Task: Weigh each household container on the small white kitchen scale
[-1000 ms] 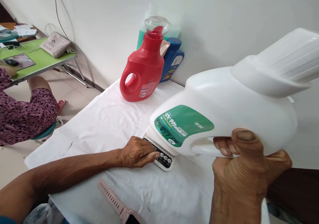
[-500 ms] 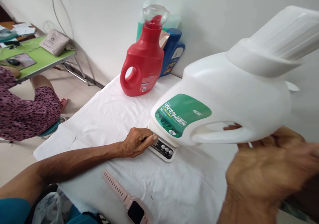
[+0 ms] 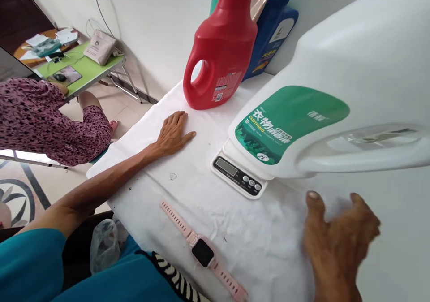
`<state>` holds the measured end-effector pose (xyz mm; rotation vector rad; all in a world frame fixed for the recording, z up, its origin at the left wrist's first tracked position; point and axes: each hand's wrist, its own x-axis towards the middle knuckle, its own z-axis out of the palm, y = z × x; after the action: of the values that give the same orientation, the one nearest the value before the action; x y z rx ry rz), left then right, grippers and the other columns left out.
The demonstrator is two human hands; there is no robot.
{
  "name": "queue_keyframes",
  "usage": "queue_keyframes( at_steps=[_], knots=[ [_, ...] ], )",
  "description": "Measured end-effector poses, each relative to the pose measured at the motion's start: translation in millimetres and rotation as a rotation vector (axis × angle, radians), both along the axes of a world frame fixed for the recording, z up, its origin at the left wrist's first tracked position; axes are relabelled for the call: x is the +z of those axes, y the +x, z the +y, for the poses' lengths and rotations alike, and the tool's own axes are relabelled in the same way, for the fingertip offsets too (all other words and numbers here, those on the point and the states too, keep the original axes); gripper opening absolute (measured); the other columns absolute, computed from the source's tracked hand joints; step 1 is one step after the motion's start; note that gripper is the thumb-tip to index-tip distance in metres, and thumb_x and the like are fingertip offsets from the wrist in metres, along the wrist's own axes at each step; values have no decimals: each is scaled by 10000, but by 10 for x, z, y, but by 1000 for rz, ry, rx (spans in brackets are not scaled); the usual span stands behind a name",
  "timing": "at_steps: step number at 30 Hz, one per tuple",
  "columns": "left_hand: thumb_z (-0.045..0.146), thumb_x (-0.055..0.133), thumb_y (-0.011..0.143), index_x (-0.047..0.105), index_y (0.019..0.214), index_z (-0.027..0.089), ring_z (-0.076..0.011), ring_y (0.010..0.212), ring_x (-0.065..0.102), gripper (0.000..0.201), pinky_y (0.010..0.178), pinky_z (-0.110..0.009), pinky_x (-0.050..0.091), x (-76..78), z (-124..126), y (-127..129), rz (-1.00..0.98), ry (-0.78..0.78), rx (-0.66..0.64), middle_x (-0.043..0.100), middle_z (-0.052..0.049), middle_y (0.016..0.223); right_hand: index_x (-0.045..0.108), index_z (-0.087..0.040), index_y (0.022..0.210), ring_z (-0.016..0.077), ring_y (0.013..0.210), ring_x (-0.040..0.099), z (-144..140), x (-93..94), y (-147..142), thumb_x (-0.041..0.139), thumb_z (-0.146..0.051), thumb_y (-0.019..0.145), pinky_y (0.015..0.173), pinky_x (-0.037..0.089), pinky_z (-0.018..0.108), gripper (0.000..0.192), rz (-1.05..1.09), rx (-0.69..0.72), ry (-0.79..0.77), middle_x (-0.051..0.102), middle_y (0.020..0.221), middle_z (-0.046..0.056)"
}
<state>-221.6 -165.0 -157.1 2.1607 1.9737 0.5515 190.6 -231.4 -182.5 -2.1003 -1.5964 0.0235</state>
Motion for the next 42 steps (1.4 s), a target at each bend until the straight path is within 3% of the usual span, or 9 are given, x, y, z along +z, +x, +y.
queue_keyframes(
  at_steps=[3, 7, 16, 22, 27, 32, 37, 40, 42],
  knots=[
    [667, 444, 1048, 348, 1658, 125, -371, 1684, 229, 822, 1363, -575, 173, -129, 86, -40, 43, -75, -45, 301, -229, 1775, 613, -226, 1464, 520, 1419, 514, 28, -55, -129, 353, -840, 852, 1117, 402, 711, 905, -76, 62, -24, 595, 1419, 301],
    [715, 407, 1040, 295, 1707, 138, -349, 1710, 147, 888, 1390, -547, 88, -164, 207, -8, 59, -118, -64, 216, -192, 1814, 638, -222, 1400, 526, 1407, 517, 65, -98, -148, 373, -764, 847, 1072, 415, 714, 818, -153, 134, -19, 602, 1404, 301],
    [770, 391, 1022, 275, 1721, 123, -366, 1711, 124, 960, 1389, -558, 69, -152, 253, -50, 70, -127, -81, 185, -197, 1820, 572, -193, 1517, 502, 1476, 444, 196, -169, -89, 263, -733, 913, 1105, 344, 720, 866, -185, 96, -73, 522, 1530, 317],
    [773, 416, 1014, 286, 1711, 108, -381, 1707, 130, 972, 1389, -545, 76, -116, 263, -76, 66, -122, -78, 205, -227, 1808, 524, -183, 1567, 450, 1563, 359, 321, 3, -101, 306, -628, 974, 1178, 278, 658, 772, -163, 69, -235, 453, 1619, 302],
    [745, 473, 1011, 314, 1687, 154, -366, 1701, 179, 911, 1386, -556, 101, -73, 240, -96, 35, -90, -87, 276, -214, 1789, 509, -85, 1586, 459, 1590, 305, 316, 162, -183, 193, -714, 932, 1235, 242, 657, 960, -138, 65, -325, 402, 1654, 307],
    [633, 533, 1031, 402, 1622, 155, -362, 1632, 339, 771, 1356, -565, 222, -83, 252, -117, 1, -16, -32, 393, -216, 1724, 500, -76, 1586, 434, 1599, 306, 238, 135, -158, 224, -784, 891, 1274, 217, 665, 1030, -49, 121, -224, 380, 1684, 275],
    [479, 569, 1052, 557, 1454, 130, -330, 1386, 574, 533, 1177, -496, 456, -24, 200, -112, -49, 106, -1, 609, -216, 1475, 586, -55, 1487, 432, 1516, 438, 224, 128, -74, 392, -828, 829, 1270, 290, 625, 1034, 85, 93, -39, 541, 1556, 287],
    [461, 536, 1075, 620, 1347, 148, -304, 1249, 629, 423, 1072, -458, 502, 46, 129, -14, -77, 195, -40, 677, -180, 1337, 682, -72, 1340, 484, 1390, 546, 242, 306, -117, 451, -834, 804, 1175, 382, 672, 960, 108, 84, 105, 650, 1383, 305],
    [449, 507, 1089, 627, 1330, 156, -289, 1214, 637, 398, 1053, -443, 511, 78, 106, 102, -104, 218, -133, 684, -166, 1317, 716, -108, 1235, 493, 1269, 629, 255, 508, -217, 486, -805, 802, 1083, 455, 686, 852, 170, 70, 215, 696, 1257, 279]
  ],
)
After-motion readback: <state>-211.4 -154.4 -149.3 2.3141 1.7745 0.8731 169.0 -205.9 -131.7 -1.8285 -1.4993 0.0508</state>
